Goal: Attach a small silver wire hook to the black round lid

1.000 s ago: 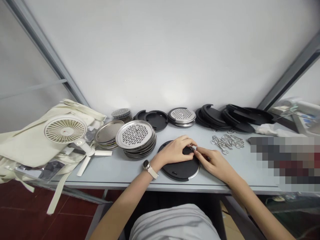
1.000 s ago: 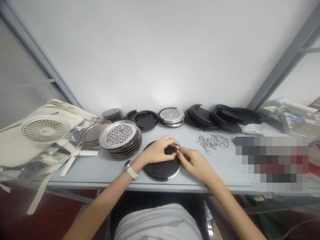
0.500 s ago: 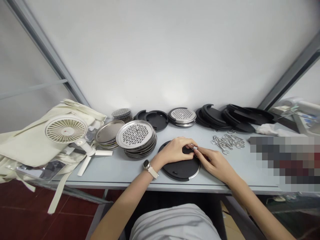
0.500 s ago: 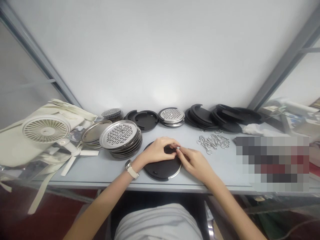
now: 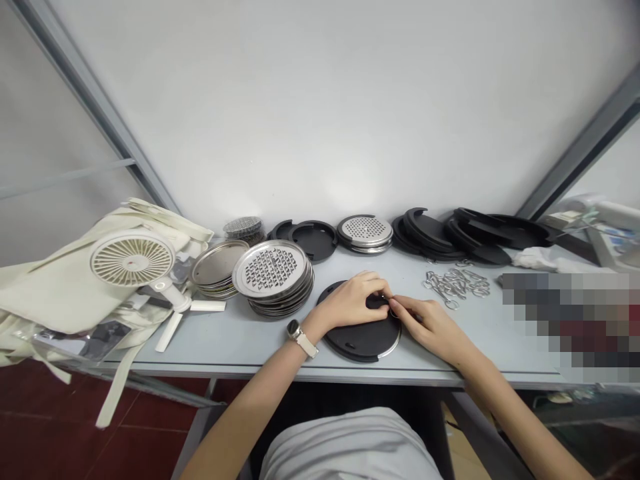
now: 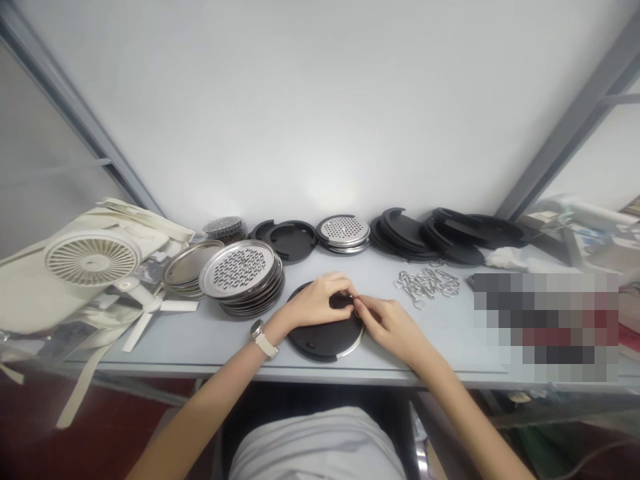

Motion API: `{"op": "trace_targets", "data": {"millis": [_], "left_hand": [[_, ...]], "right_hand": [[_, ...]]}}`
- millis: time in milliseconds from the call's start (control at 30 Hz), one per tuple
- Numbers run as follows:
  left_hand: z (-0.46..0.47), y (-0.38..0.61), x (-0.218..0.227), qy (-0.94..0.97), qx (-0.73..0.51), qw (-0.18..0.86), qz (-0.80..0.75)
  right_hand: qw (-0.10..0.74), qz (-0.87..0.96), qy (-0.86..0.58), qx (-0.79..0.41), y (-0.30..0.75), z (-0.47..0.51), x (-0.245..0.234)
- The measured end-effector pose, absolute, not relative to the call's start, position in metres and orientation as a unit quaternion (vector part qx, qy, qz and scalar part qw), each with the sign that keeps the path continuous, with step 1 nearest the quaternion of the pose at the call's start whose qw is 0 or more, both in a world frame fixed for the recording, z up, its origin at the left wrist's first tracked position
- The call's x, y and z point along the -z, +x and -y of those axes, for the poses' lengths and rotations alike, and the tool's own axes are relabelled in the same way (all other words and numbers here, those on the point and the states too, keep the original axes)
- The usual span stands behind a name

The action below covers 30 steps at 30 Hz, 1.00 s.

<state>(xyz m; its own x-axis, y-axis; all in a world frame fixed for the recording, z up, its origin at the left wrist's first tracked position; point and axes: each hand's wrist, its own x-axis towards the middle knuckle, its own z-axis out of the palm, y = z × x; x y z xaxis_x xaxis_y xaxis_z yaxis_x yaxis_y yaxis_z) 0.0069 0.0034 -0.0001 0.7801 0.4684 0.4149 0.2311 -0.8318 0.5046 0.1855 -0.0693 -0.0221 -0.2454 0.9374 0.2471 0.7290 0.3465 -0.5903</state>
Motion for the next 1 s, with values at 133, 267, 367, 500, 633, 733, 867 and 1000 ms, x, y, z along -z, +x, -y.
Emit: {"op": "trace_targets", "data": {"millis": [133, 267, 367, 500, 633, 733, 867, 1000], "left_hand": [[-0.0025, 0.0067, -0.001, 0.918, -0.27, 0.216, -0.192], [-0.0025, 0.0066, -0.0007, 0.917, -0.27, 0.222, -0.193], [-0.0028, 0.0067, -0.0001, 0.915, -0.274, 0.228, -0.189], [-0.0035, 0.0069, 0.0006, 0.912, -0.272, 0.237, -0.195], [-0.0042, 0.0069, 0.0015, 0.91, -0.278, 0.241, -0.192], [-0.0045, 0.0071, 0.0019, 0.909, -0.282, 0.24, -0.191], [-0.0052, 0.0075, 0.0028, 0.906, -0.288, 0.249, -0.184], [-0.0059, 0.0079, 0.004, 0.9, -0.291, 0.269, -0.181]], "right_hand": [[0.291, 0.766, -0.545, -0.18, 0.1853, 0.0699, 0.0227], [0.294, 0.767, -0.543, -0.174, 0.1847, 0.0704, 0.0234], [0.298, 0.768, -0.54, -0.171, 0.1845, 0.0699, 0.0247], [0.301, 0.77, -0.54, -0.158, 0.1846, 0.0688, 0.0265], [0.307, 0.772, -0.536, -0.152, 0.1839, 0.0689, 0.0264], [0.307, 0.771, -0.537, -0.15, 0.1833, 0.0691, 0.0259], [0.309, 0.77, -0.54, -0.145, 0.1834, 0.0689, 0.0259], [0.317, 0.765, -0.541, -0.146, 0.1836, 0.0684, 0.026]]}}
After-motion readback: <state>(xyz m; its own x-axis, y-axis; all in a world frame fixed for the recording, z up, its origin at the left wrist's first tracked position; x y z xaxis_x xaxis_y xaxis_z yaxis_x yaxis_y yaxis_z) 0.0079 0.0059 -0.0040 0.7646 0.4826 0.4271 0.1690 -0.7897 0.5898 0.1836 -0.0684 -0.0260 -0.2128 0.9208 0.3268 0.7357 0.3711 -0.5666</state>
